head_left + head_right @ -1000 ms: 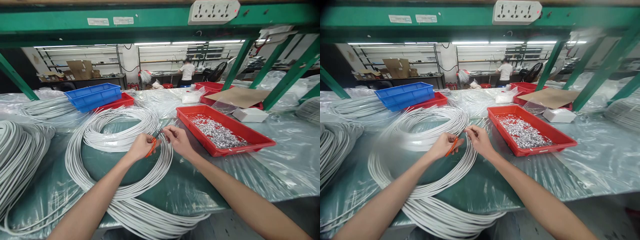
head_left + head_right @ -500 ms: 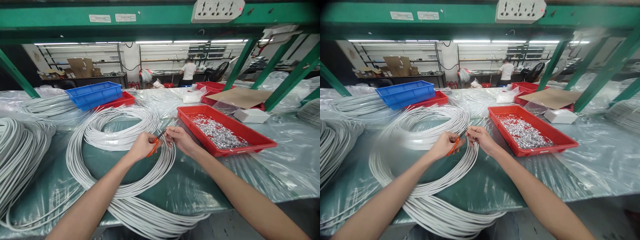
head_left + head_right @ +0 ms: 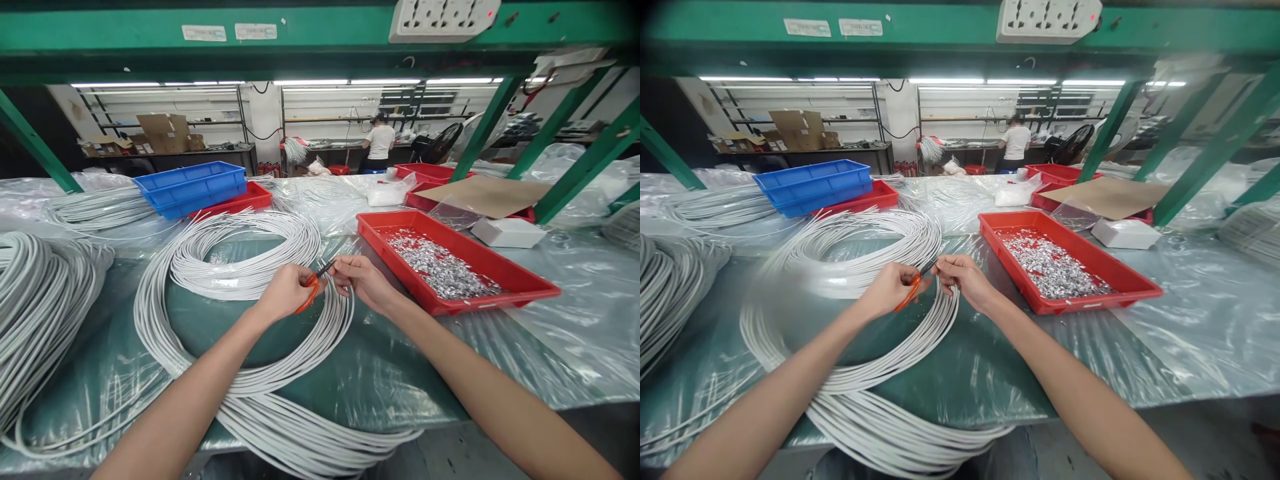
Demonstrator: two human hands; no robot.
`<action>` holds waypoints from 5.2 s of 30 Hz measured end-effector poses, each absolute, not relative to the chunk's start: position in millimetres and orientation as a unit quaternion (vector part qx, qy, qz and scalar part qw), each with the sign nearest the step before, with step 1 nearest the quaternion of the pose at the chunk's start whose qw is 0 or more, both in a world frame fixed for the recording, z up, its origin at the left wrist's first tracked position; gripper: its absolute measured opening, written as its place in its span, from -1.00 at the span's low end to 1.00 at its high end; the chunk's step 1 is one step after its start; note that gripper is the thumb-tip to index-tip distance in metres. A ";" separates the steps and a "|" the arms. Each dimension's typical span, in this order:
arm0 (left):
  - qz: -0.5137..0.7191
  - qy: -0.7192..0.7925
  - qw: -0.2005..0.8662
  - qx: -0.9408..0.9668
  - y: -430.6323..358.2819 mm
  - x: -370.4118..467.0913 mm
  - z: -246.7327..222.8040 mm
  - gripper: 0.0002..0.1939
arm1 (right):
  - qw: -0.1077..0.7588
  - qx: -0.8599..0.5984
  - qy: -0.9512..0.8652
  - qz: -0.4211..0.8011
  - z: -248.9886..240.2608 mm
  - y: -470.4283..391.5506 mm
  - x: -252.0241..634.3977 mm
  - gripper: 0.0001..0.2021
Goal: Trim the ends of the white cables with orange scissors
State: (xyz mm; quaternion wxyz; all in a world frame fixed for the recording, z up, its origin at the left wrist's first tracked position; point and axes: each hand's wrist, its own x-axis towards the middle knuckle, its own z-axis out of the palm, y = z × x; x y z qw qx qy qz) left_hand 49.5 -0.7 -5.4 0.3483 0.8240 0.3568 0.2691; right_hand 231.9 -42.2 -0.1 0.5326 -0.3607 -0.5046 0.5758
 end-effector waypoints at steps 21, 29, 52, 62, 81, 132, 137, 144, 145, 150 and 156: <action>0.232 0.383 0.455 0.769 -5.8 48.6 7.7 -0.53 | 0.565 -0.425 -0.620 0.339 0.0 -43.5 229.8 -0.71; 0.221 0.368 0.505 0.749 -7.5 51.8 11.0 -0.56 | 0.588 -0.435 -0.650 0.207 -5.3 -46.6 225.8 -0.82; 0.228 0.413 0.479 0.740 -5.5 51.1 9.6 -0.63 | 0.561 -0.430 -0.563 0.428 -6.4 -38.0 229.9 -0.65; 0.227 0.363 0.499 0.754 -5.5 48.8 10.3 -0.57 | 0.518 -0.374 -0.485 0.597 -1.7 -38.3 237.4 -0.72; 0.265 0.400 0.506 0.717 -2.6 51.3 9.0 -0.69 | 0.599 -0.463 -0.643 0.114 -7.9 -47.6 223.3 -0.83; 0.324 0.317 0.436 0.777 -7.2 52.3 0.0 -0.76 | 0.599 -0.343 -0.468 0.552 1.0 -49.8 220.4 -0.70; 0.379 0.314 0.459 0.740 -8.6 51.9 7.5 -0.70 | 0.559 -0.343 -0.470 0.591 0.7 -50.7 221.5 -0.70; 0.443 0.276 0.488 0.699 -9.0 52.3 10.4 -0.70 | 0.502 -0.368 -0.477 0.620 -3.6 -49.2 219.9 -0.68; 0.442 0.272 0.491 0.700 -8.9 52.4 10.2 -0.70 | 0.503 -0.366 -0.476 0.622 -4.3 -48.7 220.2 -0.69; 0.422 0.261 0.525 0.691 -8.4 52.0 12.3 -0.69 | 0.478 -0.351 -0.490 0.639 -4.9 -47.8 223.6 -0.69; 0.353 0.249 0.590 0.683 -4.9 49.3 16.3 -0.65 | 0.435 -0.347 -0.509 0.657 -3.4 -49.3 226.0 -0.68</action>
